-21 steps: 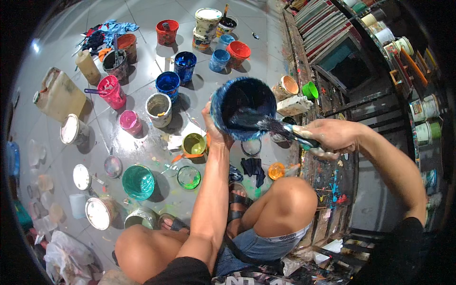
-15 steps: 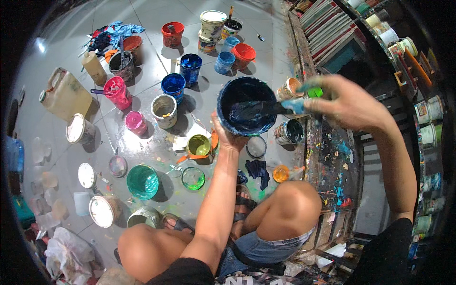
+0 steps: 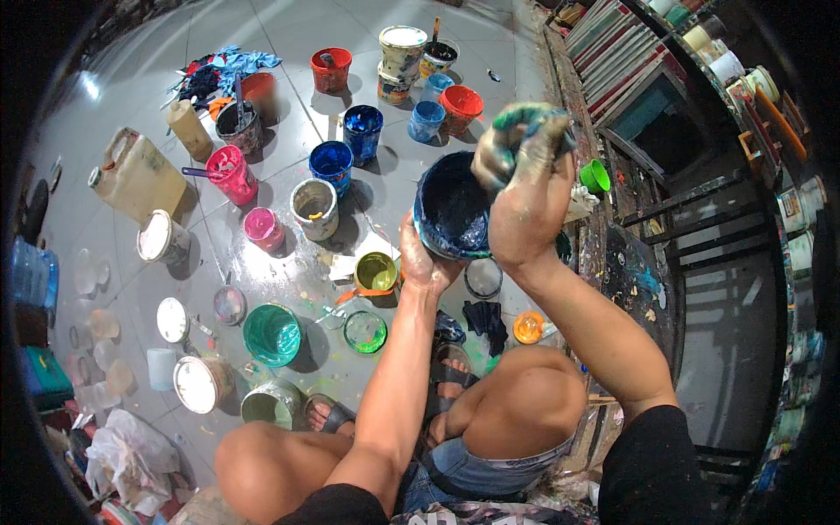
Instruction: The person mixes paint in a small bowl with a spatula and then wipes the outside of the bowl with a cloth.
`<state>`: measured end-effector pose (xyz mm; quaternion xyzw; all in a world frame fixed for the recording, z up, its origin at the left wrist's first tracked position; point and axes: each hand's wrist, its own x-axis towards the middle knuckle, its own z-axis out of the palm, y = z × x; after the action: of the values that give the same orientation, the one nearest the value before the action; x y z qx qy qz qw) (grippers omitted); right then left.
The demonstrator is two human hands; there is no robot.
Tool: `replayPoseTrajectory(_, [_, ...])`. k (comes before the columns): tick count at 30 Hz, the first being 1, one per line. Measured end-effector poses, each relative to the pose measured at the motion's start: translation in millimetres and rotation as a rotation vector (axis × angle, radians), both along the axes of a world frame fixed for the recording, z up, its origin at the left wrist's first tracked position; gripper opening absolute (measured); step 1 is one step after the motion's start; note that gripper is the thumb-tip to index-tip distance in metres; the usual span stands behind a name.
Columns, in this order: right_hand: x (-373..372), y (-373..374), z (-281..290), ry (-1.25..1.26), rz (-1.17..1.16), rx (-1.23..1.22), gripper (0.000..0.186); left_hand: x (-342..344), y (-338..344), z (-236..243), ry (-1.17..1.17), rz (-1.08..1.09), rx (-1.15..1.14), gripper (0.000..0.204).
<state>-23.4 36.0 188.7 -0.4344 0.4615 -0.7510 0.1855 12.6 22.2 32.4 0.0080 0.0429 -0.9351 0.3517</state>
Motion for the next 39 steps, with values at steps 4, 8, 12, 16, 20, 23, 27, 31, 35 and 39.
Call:
replayPoseTrajectory(4, [-13, 7, 6, 0.012, -0.048, 0.085, 0.045, -1, 2, -21, 0.046, -0.019, -0.015, 0.062])
replayPoseTrajectory(8, [-35, 15, 6, 0.493, -0.228, 0.055, 0.038, -3, 2, -19, -0.029, 0.035, -0.06, 0.062])
replayPoseTrajectory(12, [-46, 22, -10, 0.553, -0.087, 0.05, 0.018, -9, 7, -9, -0.038, 0.008, -0.121, 0.055])
replayPoseTrajectory(16, [-35, 43, -26, 0.355, 0.203, 0.067, 0.009, -5, 4, -5, -0.029, -0.054, -0.107, 0.05])
replayPoseTrajectory(20, [-51, 53, -17, 0.164, 0.447, 0.111, 0.02, 8, 0, -16, -0.053, -0.058, -0.112, 0.058])
replayPoseTrajectory(23, [-66, 50, -30, 0.525, 0.073, 0.068, 0.011, 2, 10, -27, -0.079, 0.0, -0.146, 0.058])
replayPoseTrajectory(27, [-32, 51, -44, 0.499, 0.086, 0.046, 0.033, 0, 11, -39, 0.035, -0.055, -0.161, 0.057])
replayPoseTrajectory(31, [-42, 72, -42, 0.345, 0.343, 0.113, 0.034, 7, 9, -43, -0.024, -0.091, -0.136, 0.059])
replayPoseTrajectory(35, [-69, 62, -47, 0.646, 0.065, 0.042, 0.038, 1, 23, -52, -0.115, -0.058, -0.107, 0.058])
replayPoseTrajectory(39, [-42, 61, -46, 0.466, 0.293, -0.073, 0.045, -7, 28, -55, -0.159, -0.019, -0.078, 0.055])
